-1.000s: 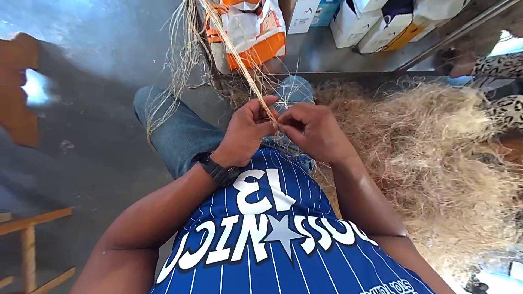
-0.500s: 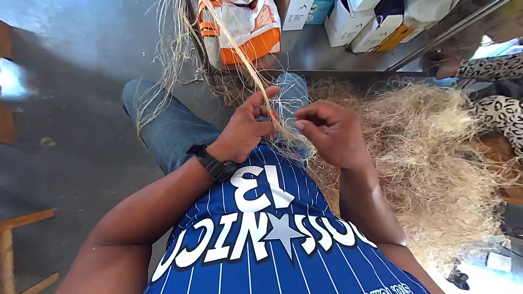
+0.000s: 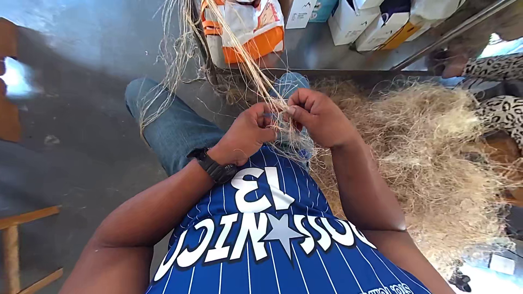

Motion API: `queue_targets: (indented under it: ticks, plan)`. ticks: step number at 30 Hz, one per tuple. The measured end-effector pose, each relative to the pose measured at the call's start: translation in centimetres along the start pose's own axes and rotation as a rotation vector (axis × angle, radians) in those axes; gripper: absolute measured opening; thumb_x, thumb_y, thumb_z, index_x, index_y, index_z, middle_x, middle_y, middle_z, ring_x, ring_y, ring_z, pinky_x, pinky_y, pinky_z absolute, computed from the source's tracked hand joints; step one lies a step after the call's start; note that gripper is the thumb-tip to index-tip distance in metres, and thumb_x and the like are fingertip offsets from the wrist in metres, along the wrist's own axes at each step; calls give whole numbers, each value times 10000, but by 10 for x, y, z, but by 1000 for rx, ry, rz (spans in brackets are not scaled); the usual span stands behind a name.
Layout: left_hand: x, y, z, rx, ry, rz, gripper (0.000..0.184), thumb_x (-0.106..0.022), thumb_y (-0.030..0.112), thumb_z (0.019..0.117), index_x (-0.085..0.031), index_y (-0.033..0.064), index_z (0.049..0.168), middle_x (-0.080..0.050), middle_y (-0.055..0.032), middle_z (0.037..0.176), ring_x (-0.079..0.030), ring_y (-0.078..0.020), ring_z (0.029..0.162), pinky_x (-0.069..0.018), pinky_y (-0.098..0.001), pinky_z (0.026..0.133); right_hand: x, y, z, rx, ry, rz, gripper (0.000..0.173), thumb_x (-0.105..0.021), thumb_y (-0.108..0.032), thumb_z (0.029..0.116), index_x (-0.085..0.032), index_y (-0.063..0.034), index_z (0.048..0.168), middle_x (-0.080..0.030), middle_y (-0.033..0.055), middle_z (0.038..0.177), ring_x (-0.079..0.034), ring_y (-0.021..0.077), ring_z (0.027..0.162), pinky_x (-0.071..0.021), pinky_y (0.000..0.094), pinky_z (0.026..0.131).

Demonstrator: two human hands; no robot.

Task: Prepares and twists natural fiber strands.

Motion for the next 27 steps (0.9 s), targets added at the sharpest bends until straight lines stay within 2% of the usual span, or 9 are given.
queue_targets:
  ticks: [2,5,7,11,14,17,21,24,27]
  plan:
    - [-1,-1,-1,13,-14,-4,448,-686,-119,865,-540,26,1263,-685,-90,1022,-680,-158,900,-593,-324,835,0,2,0,47,33,195,49,-541,-72,1023,-565,-33,1040,-620,19,800,-594,83,660,-533,251,614]
    - [-7,1,-4,29,-56,-50,396,-662,-127,883,-505,24,1213,-678,-96,1003,-699,-172,843,-619,-321,772,1,1,-1,104,58,350,98,-546,-20,992,-552,-52,1085,-613,-4,825,-591,63,677,-536,236,630]
    - [-7,1,-4,18,-75,-67,348,-660,-99,908,-527,26,1204,-679,-92,996,-696,-171,844,-618,-320,773,3,-2,-4,120,99,259,130,-559,-17,987,-606,-23,1109,-626,6,809,-579,69,649,-519,239,593]
    - [1,1,-3,40,-5,-152,211,-584,75,1028,-579,42,1236,-673,-79,1042,-677,-176,926,-595,-351,845,6,-8,-12,137,117,87,250,-564,-27,992,-556,-4,1241,-632,46,837,-592,112,629,-535,262,554]
    - [3,1,2,50,31,-257,190,-502,155,1085,-580,54,1225,-686,-83,1015,-688,-172,887,-597,-352,845,6,-12,-18,186,93,-15,145,-565,-29,998,-642,-15,1120,-644,34,856,-589,88,656,-526,247,580]
    - [2,1,5,16,24,-279,107,-572,67,1039,-590,40,1141,-671,-92,967,-681,-178,824,-609,-357,790,3,-16,-24,175,107,-234,175,-574,-82,975,-731,-64,1052,-668,38,999,-609,77,773,-537,244,668]
    - [2,3,5,9,13,-278,96,-588,46,1024,-599,33,1119,-677,-98,983,-692,-183,833,-618,-364,796,-2,-17,-27,109,152,-489,156,-679,-213,962,-744,-101,1050,-660,72,1096,-656,140,885,-590,320,743]
    - [2,3,4,24,21,-293,74,-584,76,1034,-600,43,1098,-682,-91,966,-694,-183,843,-615,-366,799,-8,-16,-26,129,135,-524,118,-663,-182,953,-735,-95,987,-638,82,1107,-651,165,922,-590,351,769]
    - [9,2,1,20,92,-320,62,-534,90,1059,-568,62,1103,-667,-76,962,-682,-183,865,-605,-378,829,-10,-15,-34,181,-42,-486,109,-617,-137,931,-706,-74,933,-623,85,1107,-620,178,1004,-556,371,841]
Point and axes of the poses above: each hand's wrist, its own z-axis towards the middle knuckle, its own x-axis out of the back of the hand, y = z × x, the point moved 8 cm from there along z, towards the middle knuckle
